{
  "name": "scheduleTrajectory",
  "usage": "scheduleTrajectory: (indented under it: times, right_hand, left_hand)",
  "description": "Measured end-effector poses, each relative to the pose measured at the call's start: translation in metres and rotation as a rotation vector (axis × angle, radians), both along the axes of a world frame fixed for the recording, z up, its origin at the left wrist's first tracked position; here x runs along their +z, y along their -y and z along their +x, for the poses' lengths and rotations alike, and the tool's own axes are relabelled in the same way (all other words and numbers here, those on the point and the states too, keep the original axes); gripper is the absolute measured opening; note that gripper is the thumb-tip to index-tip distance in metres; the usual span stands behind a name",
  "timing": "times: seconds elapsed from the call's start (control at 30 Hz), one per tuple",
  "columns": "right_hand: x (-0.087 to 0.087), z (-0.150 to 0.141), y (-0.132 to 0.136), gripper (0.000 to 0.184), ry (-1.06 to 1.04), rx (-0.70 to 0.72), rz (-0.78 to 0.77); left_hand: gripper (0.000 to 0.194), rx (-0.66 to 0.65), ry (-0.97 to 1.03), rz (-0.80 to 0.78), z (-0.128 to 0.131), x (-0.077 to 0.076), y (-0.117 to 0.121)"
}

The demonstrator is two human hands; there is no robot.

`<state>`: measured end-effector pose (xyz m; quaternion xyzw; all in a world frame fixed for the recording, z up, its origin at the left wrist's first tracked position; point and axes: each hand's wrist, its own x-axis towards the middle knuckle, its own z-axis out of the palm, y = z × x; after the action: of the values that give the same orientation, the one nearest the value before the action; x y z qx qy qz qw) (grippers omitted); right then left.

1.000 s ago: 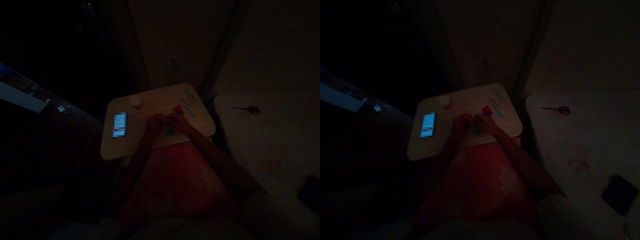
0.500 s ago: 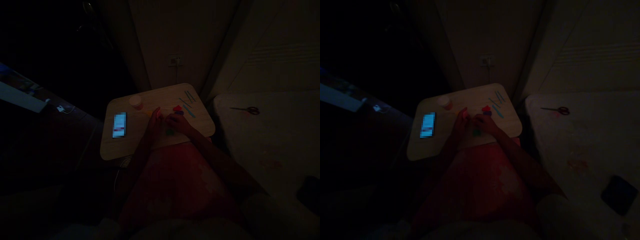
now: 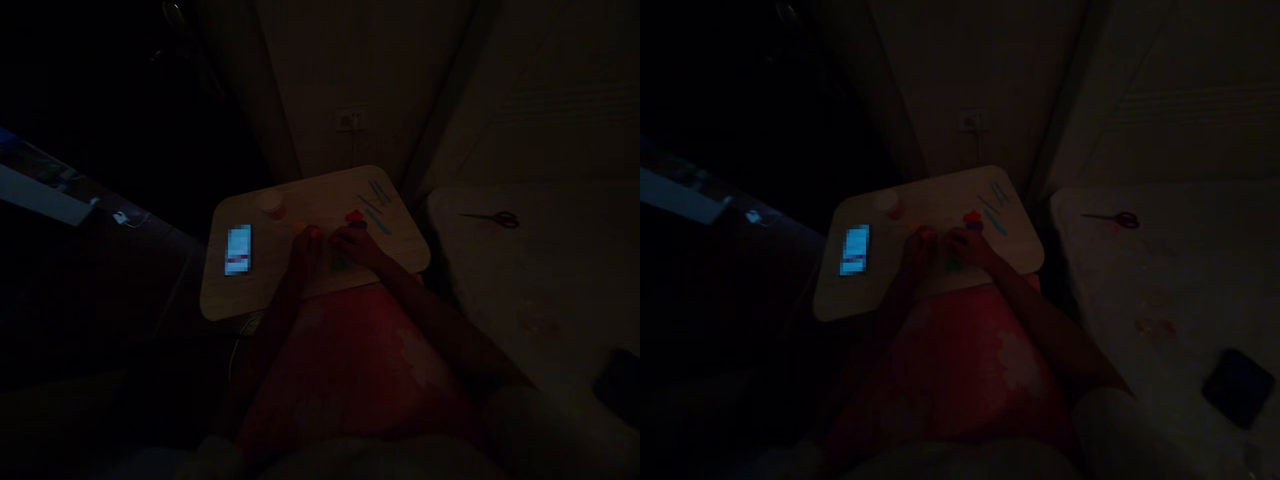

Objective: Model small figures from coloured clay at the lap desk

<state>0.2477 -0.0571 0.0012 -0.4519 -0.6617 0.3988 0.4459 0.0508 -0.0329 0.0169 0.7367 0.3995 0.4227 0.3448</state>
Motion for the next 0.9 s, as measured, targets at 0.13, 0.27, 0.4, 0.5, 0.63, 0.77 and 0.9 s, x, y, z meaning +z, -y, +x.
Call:
scheduleTrajectory:
  times: [0.13, 0.27, 0.4, 0.5, 0.63, 0.77, 0.9]
  right_hand:
    - [0.000, 0.000, 0.000, 0.029, -0.008, 0.001, -0.019]
    - [-0.001, 0.001, 0.000, 0.029, 0.010, 0.001, -0.004]
    - [-0.002, 0.000, -0.001, 0.028, 0.003, 0.002, -0.003]
    - [-0.001, 0.000, 0.000, 0.027, 0.006, 0.001, 0.001]
    - [-0.001, 0.000, -0.001, 0.027, 0.018, 0.002, 0.002]
    - [-0.003, 0.000, -0.002, 0.030, 0.011, 0.000, 0.020]
    - [-0.004, 0.001, -0.002, 0.029, -0.006, 0.011, 0.017]
  left_hand:
    - [0.060, -0.046, -0.013, -0.004, -0.002, 0.001, 0.001]
    - [0.058, -0.055, -0.026, 0.020, -0.001, 0.002, 0.000]
    - [0.056, -0.005, -0.002, 0.023, 0.001, -0.002, -0.003]
    - [0.054, -0.034, 0.053, -0.035, 0.001, -0.007, -0.004]
    - [0.055, -0.066, 0.074, -0.064, 0.001, -0.008, -0.005]
    - [0.052, -0.072, 0.004, -0.020, 0.003, -0.004, -0.004]
    - [0.048, -0.054, -0.047, 0.029, 0.001, 0.000, -0.003]
